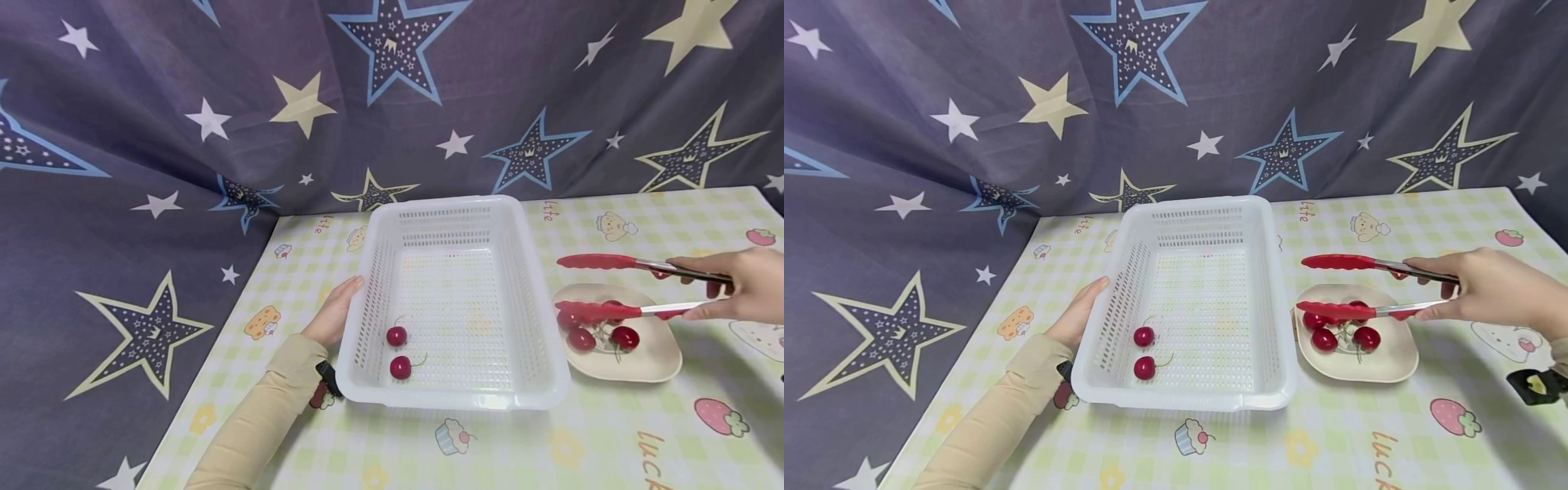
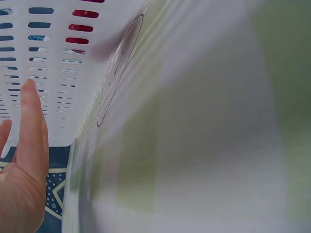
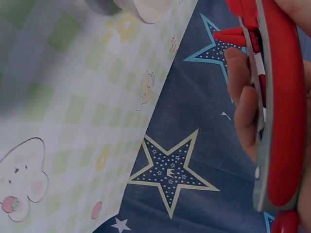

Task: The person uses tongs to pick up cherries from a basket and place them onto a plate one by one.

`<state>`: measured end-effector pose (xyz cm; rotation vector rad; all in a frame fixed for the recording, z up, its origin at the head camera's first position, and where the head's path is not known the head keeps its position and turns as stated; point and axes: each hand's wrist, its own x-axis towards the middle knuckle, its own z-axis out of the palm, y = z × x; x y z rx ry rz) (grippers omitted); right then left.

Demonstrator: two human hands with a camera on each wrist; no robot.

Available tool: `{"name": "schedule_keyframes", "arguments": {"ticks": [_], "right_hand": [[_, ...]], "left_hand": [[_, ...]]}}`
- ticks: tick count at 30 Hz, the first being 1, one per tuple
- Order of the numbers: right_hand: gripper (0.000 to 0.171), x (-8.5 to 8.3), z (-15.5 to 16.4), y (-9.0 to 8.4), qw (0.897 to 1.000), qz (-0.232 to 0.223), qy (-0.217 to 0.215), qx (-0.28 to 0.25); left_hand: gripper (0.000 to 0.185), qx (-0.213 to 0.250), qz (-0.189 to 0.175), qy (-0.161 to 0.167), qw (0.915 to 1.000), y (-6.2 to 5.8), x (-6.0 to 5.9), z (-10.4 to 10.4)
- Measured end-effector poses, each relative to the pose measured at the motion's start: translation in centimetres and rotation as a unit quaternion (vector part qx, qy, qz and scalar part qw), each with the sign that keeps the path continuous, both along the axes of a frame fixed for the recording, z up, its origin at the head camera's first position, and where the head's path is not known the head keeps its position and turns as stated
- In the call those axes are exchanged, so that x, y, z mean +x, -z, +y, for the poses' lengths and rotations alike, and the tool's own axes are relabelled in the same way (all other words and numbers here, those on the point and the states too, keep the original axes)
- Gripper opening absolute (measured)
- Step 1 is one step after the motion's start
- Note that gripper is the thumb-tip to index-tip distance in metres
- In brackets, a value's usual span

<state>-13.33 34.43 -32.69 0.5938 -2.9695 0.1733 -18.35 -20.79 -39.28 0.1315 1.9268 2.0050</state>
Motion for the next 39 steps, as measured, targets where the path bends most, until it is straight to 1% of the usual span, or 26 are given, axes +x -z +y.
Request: {"name": "schedule_keyframes", "arguments": {"ticks": [6,10,15,19,25,32,35,38,39], "right_hand": [[0.083,0.4,0.1,0.8,1.000,0.018,0.002,-0.021],[0.088,0.6,0.0,1.0,1.000,0.018,0.003,-0.022],[0.090,0.8,0.1,1.1,0.999,0.027,0.015,-0.034],[0.092,0.8,0.6,1.4,0.997,0.041,0.028,-0.057],[0.092,0.7,1.0,1.2,0.993,0.029,0.033,-0.107],[0.096,0.8,0.9,1.0,0.985,0.036,0.021,-0.165],[0.098,0.8,0.8,0.9,0.984,0.034,0.016,-0.173],[0.095,0.7,0.4,0.5,0.985,0.022,0.009,-0.172],[0.094,0.6,0.2,0.2,0.987,0.016,0.010,-0.163]], "left_hand": [[0.056,-0.004,-0.005,0.001,1.0000,0.1,0.0,0.1],[0.056,-0.001,-0.006,0.000,1.0000,0.0,0.0,0.2],[0.055,-0.001,-0.004,0.000,1.0000,0.0,0.0,0.1],[0.056,-0.006,-0.002,0.002,1.0000,0.0,0.0,0.1],[0.058,-0.013,0.001,0.004,0.9999,0.1,0.0,0.0],[0.058,-0.012,0.007,0.010,0.9999,0.0,0.0,0.0],[0.058,-0.007,0.006,0.012,0.9999,0.0,0.0,-0.1],[0.058,-0.006,0.006,0.012,0.9999,0.1,-0.1,-0.1],[0.059,-0.006,0.006,0.013,0.9999,0.1,-0.1,-0.1]]}}
